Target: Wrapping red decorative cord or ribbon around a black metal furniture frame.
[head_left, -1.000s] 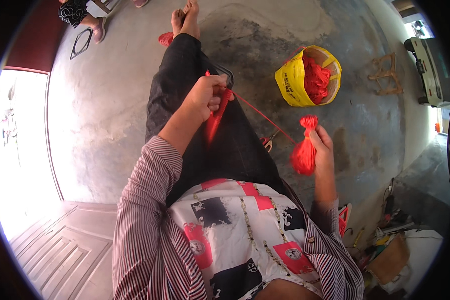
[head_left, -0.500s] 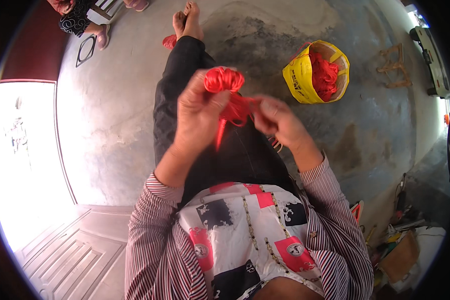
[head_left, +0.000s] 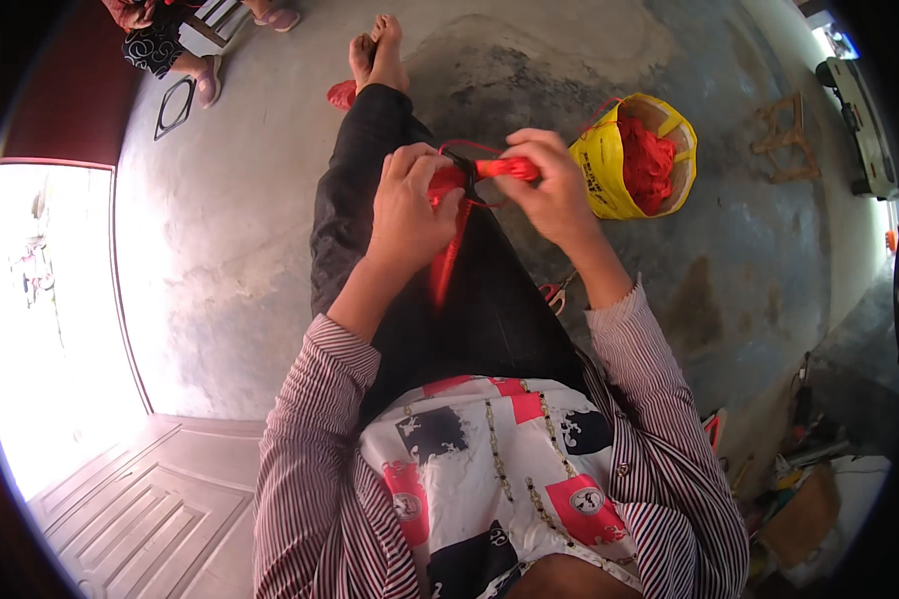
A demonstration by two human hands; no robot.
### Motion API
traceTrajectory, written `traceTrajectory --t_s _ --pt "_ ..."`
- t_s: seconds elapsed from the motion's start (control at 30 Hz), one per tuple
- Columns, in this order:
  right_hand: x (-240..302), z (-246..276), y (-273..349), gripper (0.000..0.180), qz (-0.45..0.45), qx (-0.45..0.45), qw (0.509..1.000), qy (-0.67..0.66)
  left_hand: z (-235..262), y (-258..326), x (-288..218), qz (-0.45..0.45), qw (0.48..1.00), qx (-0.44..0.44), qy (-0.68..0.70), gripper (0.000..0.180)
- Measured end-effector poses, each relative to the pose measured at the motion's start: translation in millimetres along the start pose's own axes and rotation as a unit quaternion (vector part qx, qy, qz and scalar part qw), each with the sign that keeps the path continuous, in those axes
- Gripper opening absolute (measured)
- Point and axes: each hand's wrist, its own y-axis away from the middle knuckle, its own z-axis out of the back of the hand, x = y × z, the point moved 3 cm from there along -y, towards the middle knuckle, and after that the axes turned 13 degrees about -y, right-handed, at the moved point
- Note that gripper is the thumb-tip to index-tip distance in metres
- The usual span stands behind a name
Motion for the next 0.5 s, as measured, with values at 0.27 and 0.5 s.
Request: traceTrajectory --t_s 0.27,0.5 --pt "97 16 58 0.029 -0.119 0.137 0.768 -0.614 -36 36 -1 0.16 0.931 0.129 0.303 0.034" --pt "167 -14 83 0.038 -0.221 0.237 0.72 -0.614 -34 37 -7 0.177 0.922 0.144 0.313 0.035"
